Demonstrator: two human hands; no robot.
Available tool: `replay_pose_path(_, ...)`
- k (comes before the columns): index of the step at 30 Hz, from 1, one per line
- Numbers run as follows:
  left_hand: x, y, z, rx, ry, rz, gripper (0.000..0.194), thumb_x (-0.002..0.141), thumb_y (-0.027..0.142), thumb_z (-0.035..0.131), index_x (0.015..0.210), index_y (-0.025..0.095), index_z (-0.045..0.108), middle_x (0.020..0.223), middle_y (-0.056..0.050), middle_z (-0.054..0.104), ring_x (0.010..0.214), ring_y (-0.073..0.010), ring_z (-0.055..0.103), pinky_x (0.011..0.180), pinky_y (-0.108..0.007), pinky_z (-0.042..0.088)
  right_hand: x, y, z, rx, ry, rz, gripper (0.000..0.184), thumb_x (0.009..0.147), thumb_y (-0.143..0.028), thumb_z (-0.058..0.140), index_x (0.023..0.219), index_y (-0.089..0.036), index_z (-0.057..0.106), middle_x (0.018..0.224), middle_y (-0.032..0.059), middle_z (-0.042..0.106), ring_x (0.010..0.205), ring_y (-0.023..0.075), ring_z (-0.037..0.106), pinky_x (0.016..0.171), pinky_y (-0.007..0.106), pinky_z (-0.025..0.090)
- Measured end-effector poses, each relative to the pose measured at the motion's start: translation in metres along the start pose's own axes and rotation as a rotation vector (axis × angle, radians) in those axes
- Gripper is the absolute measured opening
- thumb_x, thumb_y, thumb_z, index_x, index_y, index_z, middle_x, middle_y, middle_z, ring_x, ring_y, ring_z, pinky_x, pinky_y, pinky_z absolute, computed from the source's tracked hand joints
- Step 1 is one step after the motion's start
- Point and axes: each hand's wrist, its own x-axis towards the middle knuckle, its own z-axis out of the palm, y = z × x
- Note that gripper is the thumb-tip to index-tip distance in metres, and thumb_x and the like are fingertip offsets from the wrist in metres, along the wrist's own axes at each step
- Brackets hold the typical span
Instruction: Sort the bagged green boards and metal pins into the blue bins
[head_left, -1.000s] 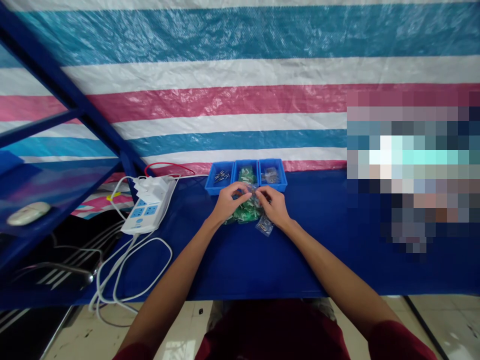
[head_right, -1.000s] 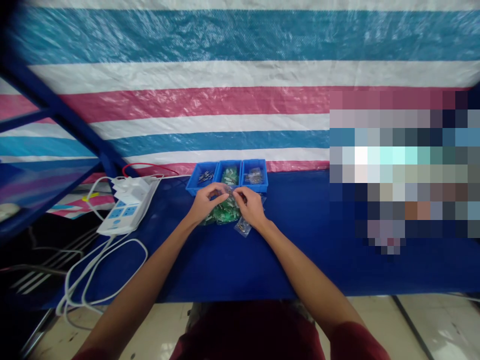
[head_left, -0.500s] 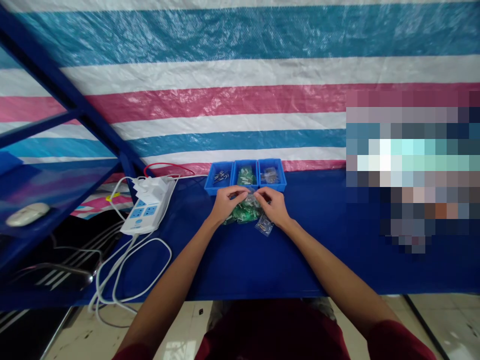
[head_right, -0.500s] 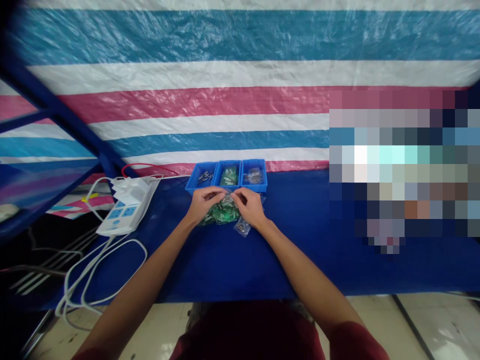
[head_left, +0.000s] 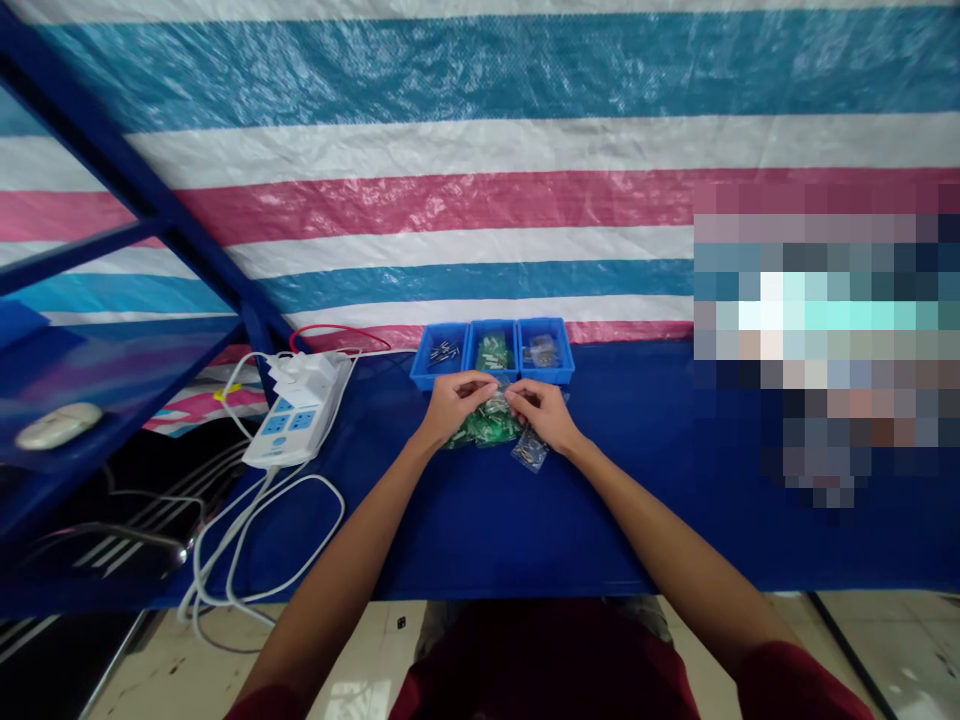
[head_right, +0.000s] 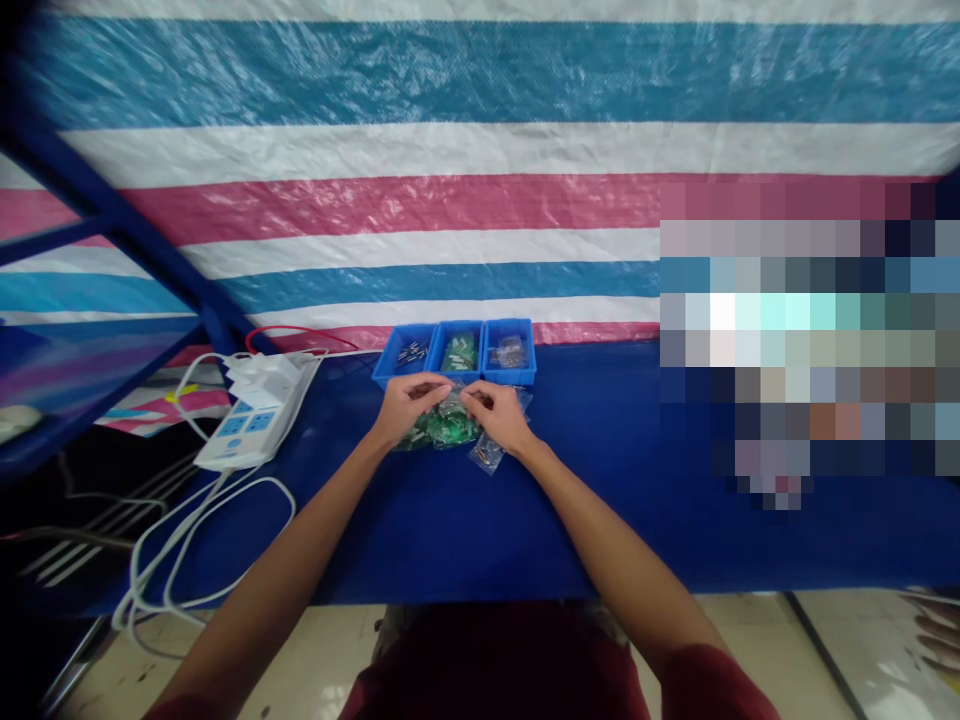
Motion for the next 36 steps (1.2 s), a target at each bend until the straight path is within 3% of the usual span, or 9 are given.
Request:
replay_pose_path(5, 0.001, 0.0, -0.001, 0.095, 0.071, 0.032, 0.028, 0.08, 0.042, 0.063, 0.084, 0.015, 0.07, 0.066, -0.001, 0.065, 0.052, -0.01, 0.052, 0.049, -0.021, 0.041, 0.001, 0.001, -0.001, 0.167, -0.104, 0.085, 0.031, 0.078, -0.047, 0.063, 0.069, -0.017, 0.065, 0.058, -0.0007, 0.063, 0.045, 0.0094, 0.052, 0.047, 0.022, 0.043)
replay_pose_path(9, 0.003, -0.001, -0.003, 0.223, 0.181, 0.079, 0.03, 0.087, 0.041, 0.055, 0.083, 0.015, 0.07, 0.079, -0.004, 0.069, 0.061, -0.0116, 0.057, 0.054, -0.021, 0.042, 0.009, 0.003, -0.005, 0.35, 0.172, 0.081, 0.029, 0.072, -0.046, 0.069, 0.074, -0.017, 0.066, 0.064, 0.0018, 0.068, 0.049, 0.0122, 0.059, 0.05, 0.025, 0.05)
replay_pose_path(13, 0.004, -0.003, -0.003, 0.314, 0.165, 0.118, 0.029, 0.088, 0.038, 0.053, 0.082, 0.015, 0.069, 0.077, -0.003, 0.068, 0.06, -0.0115, 0.056, 0.054, -0.022, 0.041, 0.015, 0.006, -0.009, 0.436, 0.421, 0.09, 0.043, 0.074, -0.045, 0.067, 0.106, -0.017, 0.064, 0.102, 0.0098, 0.071, 0.071, 0.0182, 0.069, 0.066, 0.033, 0.057)
replay_pose_path(17, 0.003, -0.005, -0.002, 0.43, 0.122, 0.177, 0.029, 0.09, 0.037, 0.052, 0.08, 0.016, 0.069, 0.074, -0.003, 0.067, 0.062, -0.012, 0.056, 0.058, -0.023, 0.042, 0.01, 0.006, -0.008, 0.153, 0.452, -0.029, 0.052, 0.082, -0.042, 0.059, 0.128, -0.019, 0.054, 0.121, 0.0112, 0.063, 0.082, 0.0183, 0.068, 0.074, 0.034, 0.057)
replay_pose_path(20, 0.002, -0.007, -0.002, 0.512, 0.048, 0.201, 0.028, 0.091, 0.036, 0.051, 0.083, 0.016, 0.069, 0.075, -0.003, 0.067, 0.063, -0.0127, 0.057, 0.064, -0.025, 0.045, 0.005, 0.002, -0.008, -0.191, 0.435, -0.082, 0.032, 0.086, -0.034, 0.05, 0.11, -0.019, 0.065, 0.105, 0.0073, 0.069, 0.077, 0.0166, 0.066, 0.073, 0.032, 0.054)
replay_pose_path(22, 0.003, -0.01, -0.003, 0.588, -0.06, 0.228, 0.024, 0.09, 0.034, 0.053, 0.089, 0.016, 0.069, 0.085, -0.004, 0.068, 0.072, -0.015, 0.059, 0.072, -0.028, 0.047, 0.004, 0.0, -0.009, -0.413, 0.395, -0.081, 0.025, 0.085, -0.028, 0.048, 0.094, -0.018, 0.069, 0.091, 0.0054, 0.07, 0.073, 0.0164, 0.064, 0.074, 0.031, 0.051)
replay_pose_path(25, 0.003, -0.014, -0.004, 0.721, -0.219, 0.275, 0.022, 0.088, 0.034, 0.056, 0.093, 0.018, 0.07, 0.097, -0.006, 0.068, 0.09, -0.0204, 0.059, 0.084, -0.034, 0.046, 0.005, 0.0, -0.01, -0.658, 0.272, -0.034, 0.02, 0.081, -0.024, 0.052, 0.087, -0.019, 0.07, 0.081, 0.0037, 0.069, 0.071, 0.0167, 0.061, 0.073, 0.03, 0.048)
replay_pose_path(29, 0.003, -0.017, -0.005, 0.794, -0.285, 0.283, 0.025, 0.09, 0.036, 0.054, 0.095, 0.018, 0.069, 0.099, -0.006, 0.067, 0.093, -0.0214, 0.058, 0.086, -0.035, 0.046, 0.005, 0.002, -0.008, -0.8, 0.145, 0.001, 0.018, 0.081, -0.024, 0.054, 0.09, -0.02, 0.07, 0.079, 0.0026, 0.067, 0.074, 0.0169, 0.06, 0.07, 0.028, 0.044)
replay_pose_path(36, 0.002, -0.016, -0.004, 0.833, -0.269, 0.299, 0.033, 0.089, 0.041, 0.055, 0.109, 0.016, 0.065, 0.104, -0.008, 0.066, 0.097, -0.0228, 0.057, 0.091, -0.037, 0.045, 0.004, -0.001, -0.006, -0.905, 0.108, 0.025, 0.025, 0.085, -0.024, 0.05, 0.102, -0.021, 0.069, 0.094, 0.0041, 0.068, 0.083, 0.0169, 0.062, 0.074, 0.028, 0.045)
